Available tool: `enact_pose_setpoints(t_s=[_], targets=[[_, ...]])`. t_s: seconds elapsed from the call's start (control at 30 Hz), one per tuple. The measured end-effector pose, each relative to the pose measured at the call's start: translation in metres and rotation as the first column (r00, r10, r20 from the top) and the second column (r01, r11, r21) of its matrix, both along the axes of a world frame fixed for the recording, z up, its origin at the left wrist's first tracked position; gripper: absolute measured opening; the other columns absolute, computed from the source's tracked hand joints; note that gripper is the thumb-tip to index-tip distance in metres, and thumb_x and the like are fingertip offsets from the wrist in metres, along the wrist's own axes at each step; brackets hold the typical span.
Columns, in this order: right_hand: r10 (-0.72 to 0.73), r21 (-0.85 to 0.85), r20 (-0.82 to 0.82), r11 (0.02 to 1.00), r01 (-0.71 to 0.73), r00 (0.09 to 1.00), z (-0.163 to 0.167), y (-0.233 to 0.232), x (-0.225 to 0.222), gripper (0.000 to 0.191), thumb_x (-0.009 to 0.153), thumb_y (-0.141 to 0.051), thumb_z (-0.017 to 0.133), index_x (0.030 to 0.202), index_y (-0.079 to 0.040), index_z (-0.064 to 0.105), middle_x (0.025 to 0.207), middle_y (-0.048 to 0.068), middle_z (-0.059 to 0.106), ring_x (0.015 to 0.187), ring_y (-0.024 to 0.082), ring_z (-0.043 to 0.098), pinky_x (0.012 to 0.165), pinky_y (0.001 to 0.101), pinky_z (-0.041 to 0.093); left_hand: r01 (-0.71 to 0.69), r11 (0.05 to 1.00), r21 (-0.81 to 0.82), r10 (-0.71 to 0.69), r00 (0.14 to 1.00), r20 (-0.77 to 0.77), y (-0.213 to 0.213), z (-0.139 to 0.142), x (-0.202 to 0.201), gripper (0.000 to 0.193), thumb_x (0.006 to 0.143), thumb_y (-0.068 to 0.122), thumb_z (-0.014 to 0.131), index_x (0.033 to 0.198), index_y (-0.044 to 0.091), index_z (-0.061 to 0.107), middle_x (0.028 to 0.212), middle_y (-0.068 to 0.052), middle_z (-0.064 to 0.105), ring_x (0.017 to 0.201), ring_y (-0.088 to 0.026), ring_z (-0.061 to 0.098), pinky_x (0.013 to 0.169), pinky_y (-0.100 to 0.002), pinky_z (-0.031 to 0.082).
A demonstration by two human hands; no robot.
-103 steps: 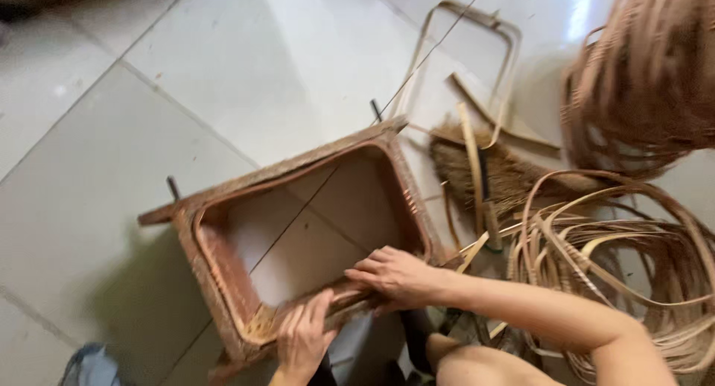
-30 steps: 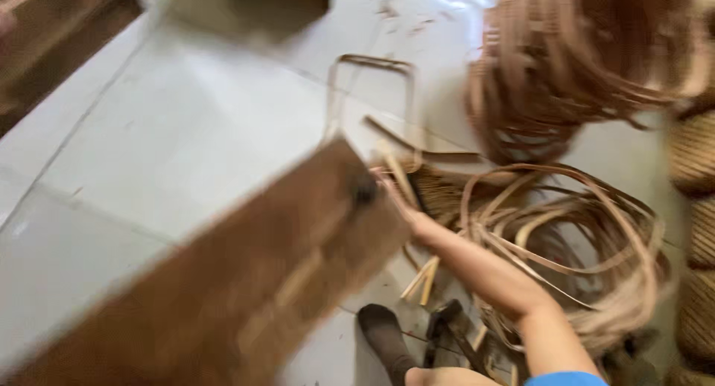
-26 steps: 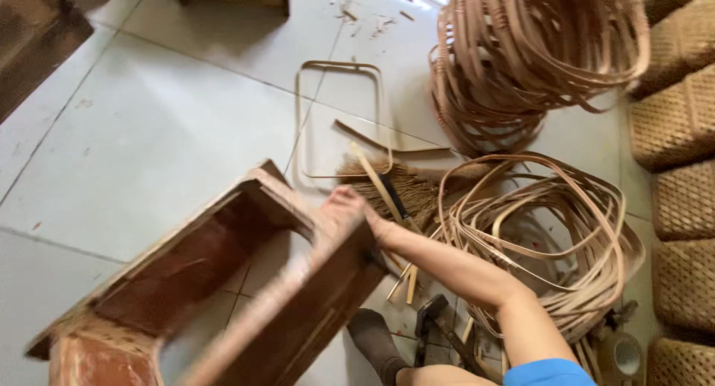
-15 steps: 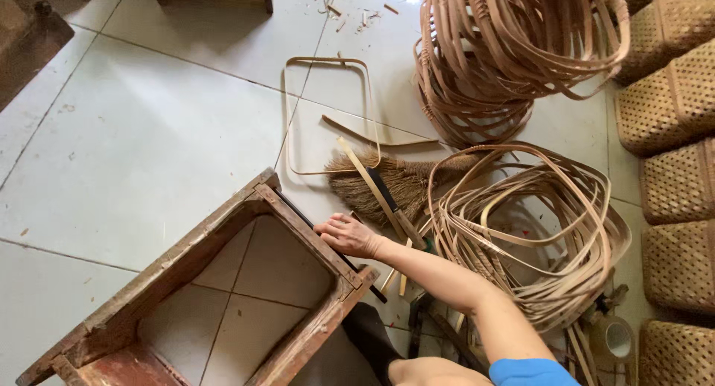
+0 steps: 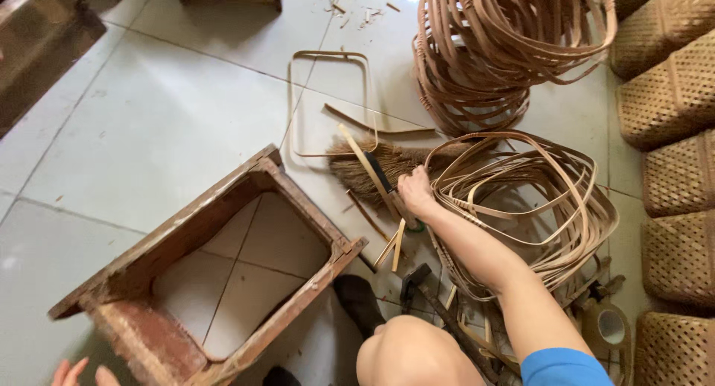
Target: The person sits on the floor and fits a woven bamboo basket body into a wooden frame mold, pressing and aligning the woven walls against the frame. They then bend thin bamboo strips across the basket opening and tuck the strip ends along the rim to hold the shape.
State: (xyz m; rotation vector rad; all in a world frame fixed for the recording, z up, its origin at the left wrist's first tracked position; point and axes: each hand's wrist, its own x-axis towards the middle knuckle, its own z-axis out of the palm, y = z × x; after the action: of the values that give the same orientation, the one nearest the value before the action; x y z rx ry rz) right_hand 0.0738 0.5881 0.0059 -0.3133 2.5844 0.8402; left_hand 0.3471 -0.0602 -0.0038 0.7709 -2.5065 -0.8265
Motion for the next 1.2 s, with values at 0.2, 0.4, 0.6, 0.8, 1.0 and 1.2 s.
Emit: enact_pose_setpoints(t_s=[0.2,0.4,0.6,0.8,1.0,1.2], targets=[[-0.026,-0.058,-0.069,0.998,0.022,0.997,0.011,0.002,0.011,0.017,0.101,-0.02,0.059,0.114,-0.015,0.069,0.106,0.007,0.077,0.112,0.026,0.069,0.1,0.0458,0.039,0.157,0.985,0.064,-0.123,0.921,-0.37,0.063,0.012,0.003,0.012,0.108,0.009,0.066,0.117,0.002,0.065,0.138,-0.019,0.057,0.135,-0.031,0.056,0.118,-0.044,0.046],[-0.194,-0.136,-0.074,0.974,0.182,0.978,0.067,-0.014,0.006,0.058,0.094,-0.023,0.066,0.145,0.0,0.048,0.096,0.01,0.077,0.081,0.022,0.076,0.067,0.0417,0.053,0.314,0.945,0.09,-0.288,0.931,-0.223,0.106,0.041,0.002,0.012,0.102,0.009,0.064,0.114,0.009,0.068,0.136,-0.011,0.069,0.13,-0.025,0.063,0.11,-0.047,0.052],[-0.076,-0.553,-0.345,0.822,-0.137,0.936,0.25,-0.036,0.055,0.019,0.099,-0.016,0.06,0.112,-0.002,0.063,0.095,0.014,0.066,0.067,0.025,0.069,0.052,0.039,0.056,0.436,0.878,0.198,-0.378,0.885,-0.272,0.154,0.089,-0.031,0.017,0.097,0.012,0.067,0.113,0.011,0.07,0.13,-0.008,0.071,0.121,-0.02,0.068,0.104,-0.04,0.056],[0.132,-0.875,-0.061,-0.484,0.01,0.989,0.258,-0.131,0.096,0.015,0.101,0.004,0.063,0.11,-0.003,0.055,0.108,0.013,0.063,0.097,0.017,0.07,0.088,0.0367,0.063,0.619,0.703,-0.35,-0.71,0.634,-0.306,0.2,0.131,-0.066,0.052,0.095,0.017,0.071,0.143,0.004,0.055,0.154,-0.02,0.048,0.146,-0.037,0.04,0.124,-0.054,0.026],[0.417,-0.497,0.232,-0.726,0.476,0.879,0.148,-0.181,0.102,0.013,0.101,0.006,0.056,0.108,-0.004,0.053,0.115,0.015,0.061,0.11,0.022,0.067,0.099,0.0425,0.06,0.46,0.706,-0.538,-0.62,0.768,-0.158,0.156,0.113,-0.055,0.056,0.094,0.026,0.076,0.146,0.017,0.057,0.141,-0.001,0.054,0.137,-0.02,0.05,0.126,-0.052,0.033],[0.451,-0.372,0.42,-0.706,0.603,0.787,0.068,-0.19,0.121,0.008,0.104,0.001,0.055,0.108,-0.005,0.053,0.116,0.015,0.061,0.102,0.024,0.07,0.092,0.0389,0.06,0.398,0.763,-0.509,-0.564,0.795,-0.225,0.138,0.079,-0.017,0.045,0.096,0.021,0.077,0.137,0.018,0.06,0.137,-0.007,0.054,0.129,-0.029,0.051,0.116,-0.044,0.041]])
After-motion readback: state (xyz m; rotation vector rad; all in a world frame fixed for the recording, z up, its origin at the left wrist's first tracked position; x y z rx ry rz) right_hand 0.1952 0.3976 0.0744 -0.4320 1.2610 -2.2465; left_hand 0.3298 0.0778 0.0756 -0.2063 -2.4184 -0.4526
